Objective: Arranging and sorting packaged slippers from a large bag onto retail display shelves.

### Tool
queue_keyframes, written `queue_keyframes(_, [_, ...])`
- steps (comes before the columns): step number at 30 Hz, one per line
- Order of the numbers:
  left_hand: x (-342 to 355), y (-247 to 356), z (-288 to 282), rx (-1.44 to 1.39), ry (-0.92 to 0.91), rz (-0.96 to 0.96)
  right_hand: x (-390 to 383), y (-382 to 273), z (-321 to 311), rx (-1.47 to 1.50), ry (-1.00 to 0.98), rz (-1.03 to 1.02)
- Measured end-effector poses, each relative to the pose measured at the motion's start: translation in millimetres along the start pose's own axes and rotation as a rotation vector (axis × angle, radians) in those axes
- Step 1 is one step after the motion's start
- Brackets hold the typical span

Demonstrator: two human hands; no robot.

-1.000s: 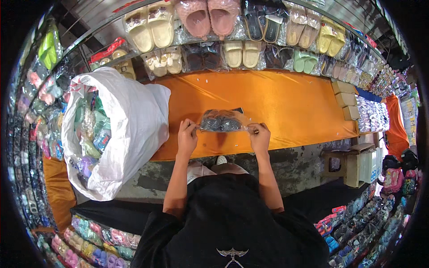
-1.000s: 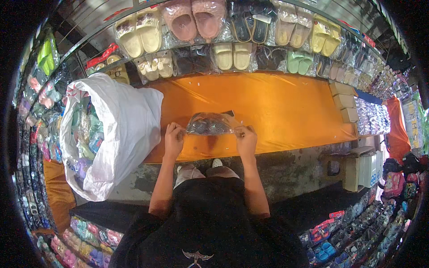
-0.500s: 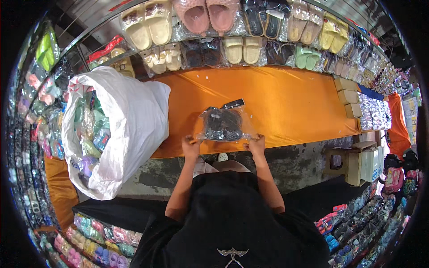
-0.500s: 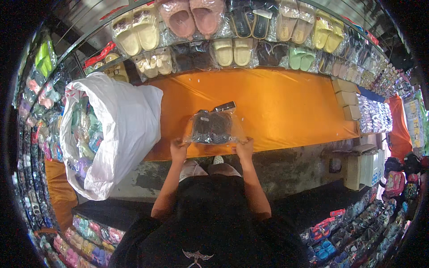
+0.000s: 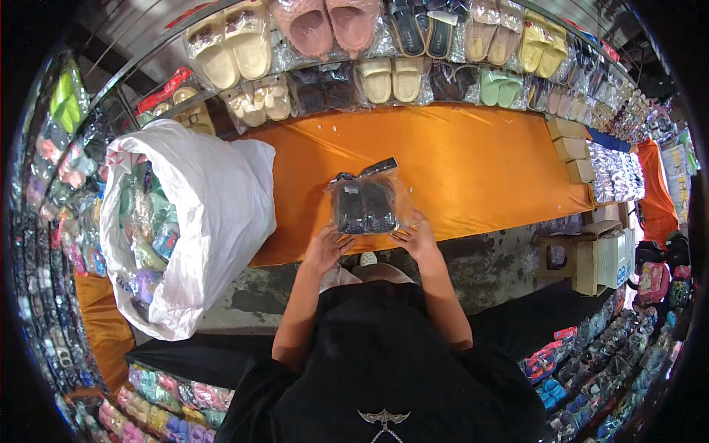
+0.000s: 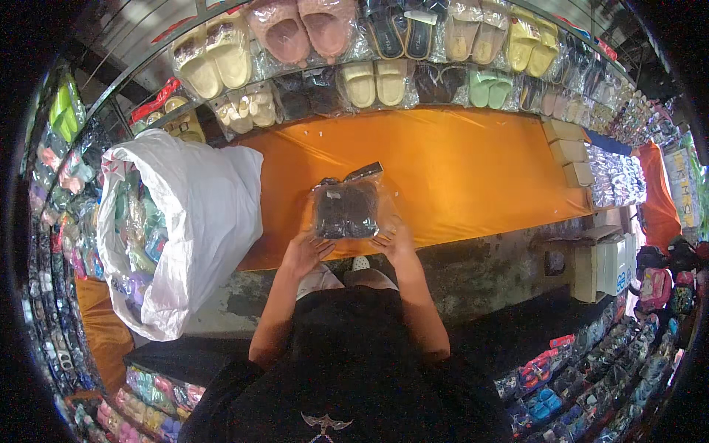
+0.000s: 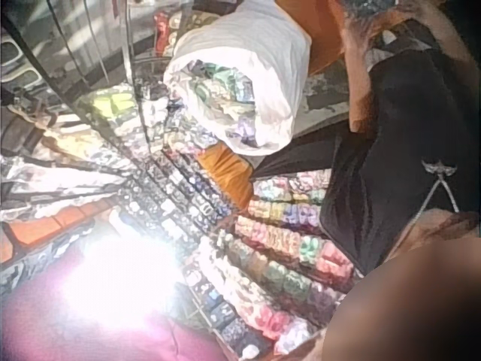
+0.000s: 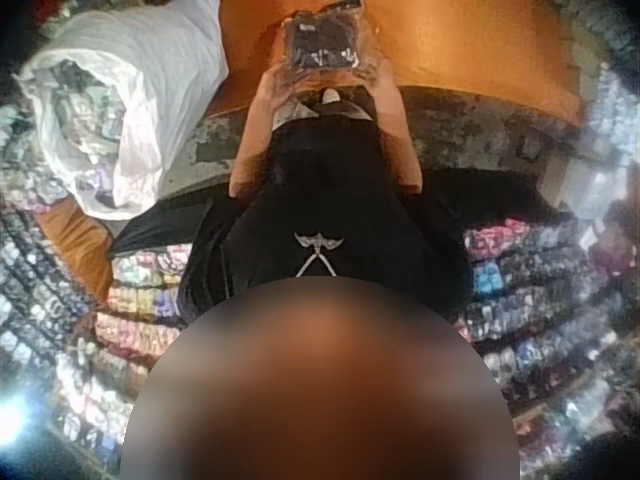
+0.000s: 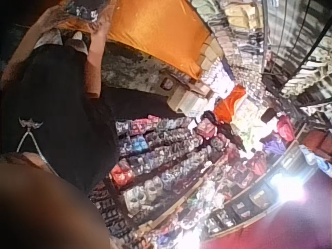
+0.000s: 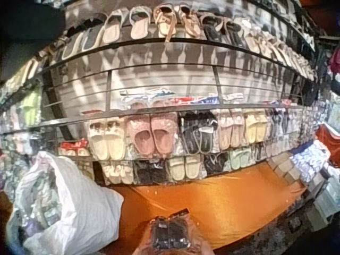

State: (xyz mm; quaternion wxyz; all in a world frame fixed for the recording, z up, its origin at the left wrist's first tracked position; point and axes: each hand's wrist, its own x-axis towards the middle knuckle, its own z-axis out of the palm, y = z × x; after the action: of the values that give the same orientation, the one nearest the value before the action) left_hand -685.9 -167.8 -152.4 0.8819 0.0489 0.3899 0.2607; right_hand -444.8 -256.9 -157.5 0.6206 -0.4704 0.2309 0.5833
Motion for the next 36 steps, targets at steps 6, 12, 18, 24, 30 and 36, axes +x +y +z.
queue_keyframes(6, [43,-24,-12,0.237,0.210,0.069,63,36,0,-0.577,0.086,-0.061])
queue_keyframes(12, [48,-31,-60,0.177,0.299,0.152,94,78,-26,-0.529,-0.024,-0.182])
queue_keyframes(18, [-11,11,-37,0.182,0.140,0.488,12,66,57,-0.411,-0.326,-0.277])
queue_keyframes(24, [-77,102,2,0.414,0.145,0.930,-58,66,179,-0.390,-0.617,-0.455])
queue_keyframes(30, [-151,205,28,0.537,0.452,1.015,-88,88,292,-0.528,-0.749,-0.591])
queue_keyframes(36, [-203,302,29,0.544,0.492,1.000,-104,133,383,-0.712,-0.755,-0.574])
